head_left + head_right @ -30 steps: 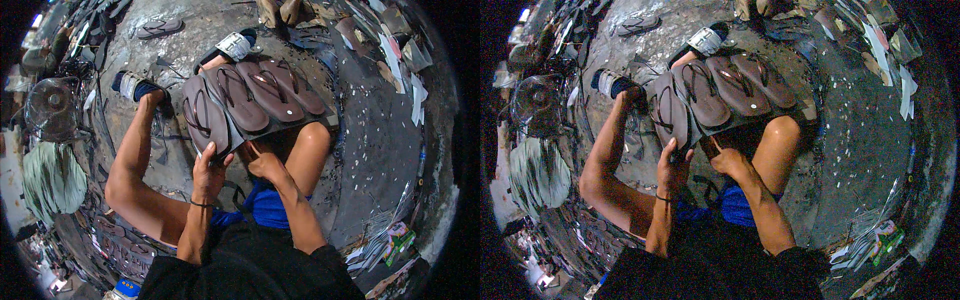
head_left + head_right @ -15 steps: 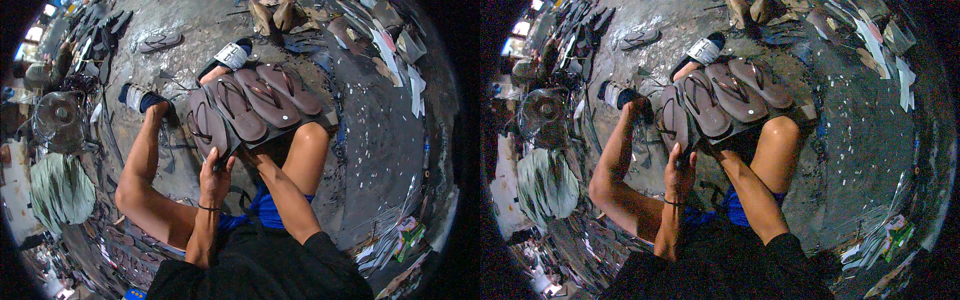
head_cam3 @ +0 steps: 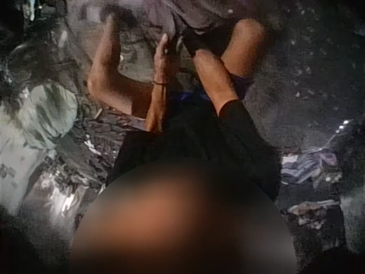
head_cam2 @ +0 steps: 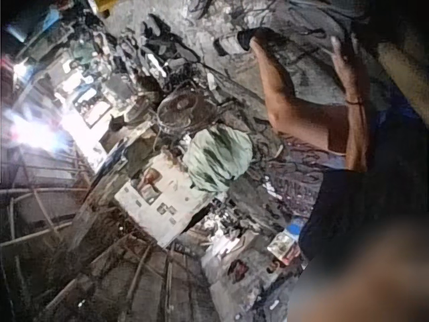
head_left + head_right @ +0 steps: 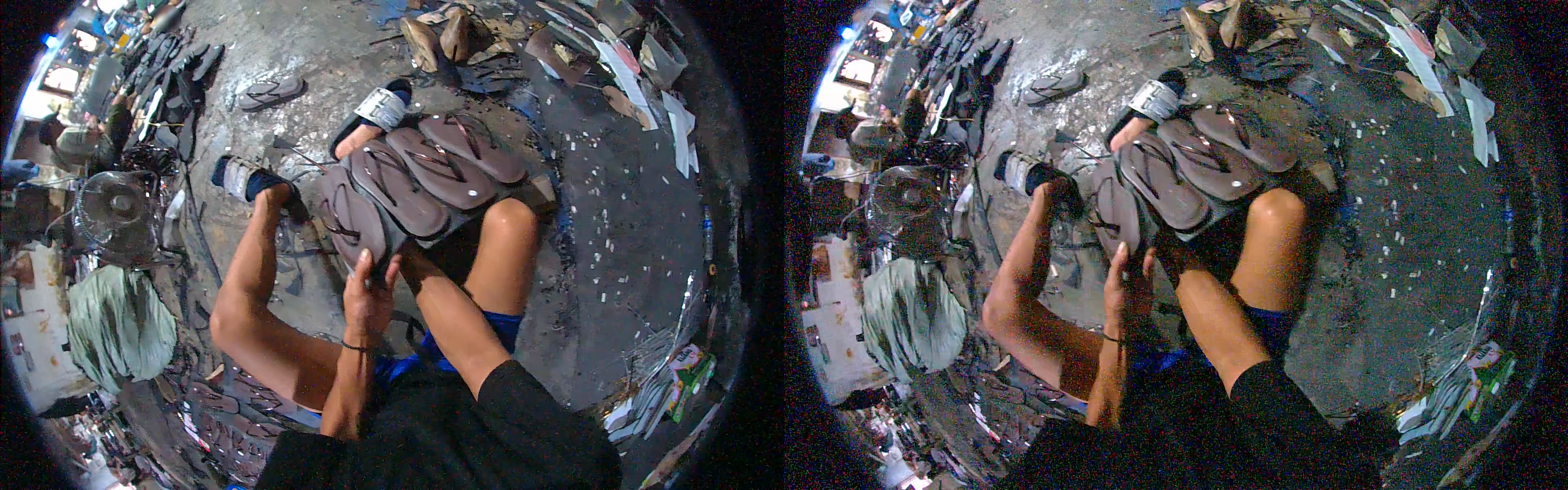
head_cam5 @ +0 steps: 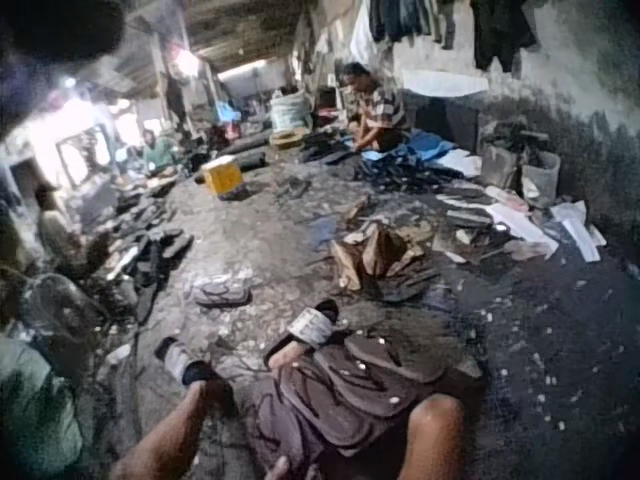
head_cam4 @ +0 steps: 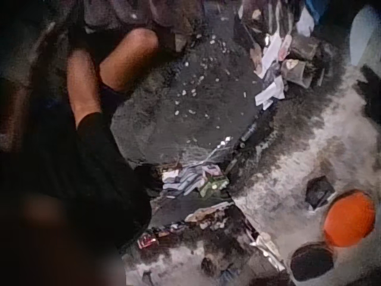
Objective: The person sits on the floor and uses a knife to trim the edges of brown flip-flops. They handle the sandals one at a time, cutting along the perimeter and placing finished units aside.
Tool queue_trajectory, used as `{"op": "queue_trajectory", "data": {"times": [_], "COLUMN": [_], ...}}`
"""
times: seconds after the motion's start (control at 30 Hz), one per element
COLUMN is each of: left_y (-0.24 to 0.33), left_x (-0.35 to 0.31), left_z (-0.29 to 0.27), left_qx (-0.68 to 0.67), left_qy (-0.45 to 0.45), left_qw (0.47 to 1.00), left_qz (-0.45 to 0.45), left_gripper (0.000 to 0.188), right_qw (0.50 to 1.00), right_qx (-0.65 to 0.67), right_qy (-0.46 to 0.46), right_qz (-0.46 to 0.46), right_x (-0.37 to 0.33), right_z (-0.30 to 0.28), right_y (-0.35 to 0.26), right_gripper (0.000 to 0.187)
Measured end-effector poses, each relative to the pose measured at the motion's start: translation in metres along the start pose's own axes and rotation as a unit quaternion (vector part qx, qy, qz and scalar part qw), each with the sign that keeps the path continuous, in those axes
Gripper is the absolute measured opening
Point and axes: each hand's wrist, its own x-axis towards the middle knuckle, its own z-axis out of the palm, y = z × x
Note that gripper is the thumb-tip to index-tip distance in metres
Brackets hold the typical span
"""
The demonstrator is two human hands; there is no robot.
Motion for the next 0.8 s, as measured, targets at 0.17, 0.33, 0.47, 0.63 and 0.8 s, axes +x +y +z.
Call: {"op": "queue_trajectory", "data": {"times": [0.17, 0.33, 0.47, 0.63, 0.8], "left_y": [0.056, 0.172, 0.213, 0.181, 0.163], "left_x": [-0.100, -0.199, -0.241, -0.192, -0.181], "left_z": [-0.017, -0.016, -0.005, -0.036, -0.045], "left_qx": [0.337, 0.733, 0.354, 0.163, 0.192], "left_qy": [0.136, 0.046, 0.244, 0.308, 0.198], "left_qw": [0.927, 0.513, 0.588, 0.823, 0.924], "left_qz": [0.089, 0.445, 0.685, 0.449, 0.264], "left_gripper": [0.041, 0.055, 0.066, 0.046, 0.040], "right_qw": [0.995, 0.945, 0.926, 0.956, 0.971], "right_qx": [0.084, 0.326, 0.367, 0.206, 0.174], "right_qy": [0.013, 0.001, -0.069, 0.041, -0.014], "right_qz": [-0.044, -0.005, -0.050, -0.206, -0.161], "right_x": [0.034, 0.002, -0.095, -0.192, -0.276], "right_z": [0.033, 0.048, 0.007, -0.035, -0.055], "right_y": [-0.042, -0.042, -0.050, 0.016, 0.043], "right_gripper": [0.054, 0.057, 0.044, 0.034, 0.031]}}
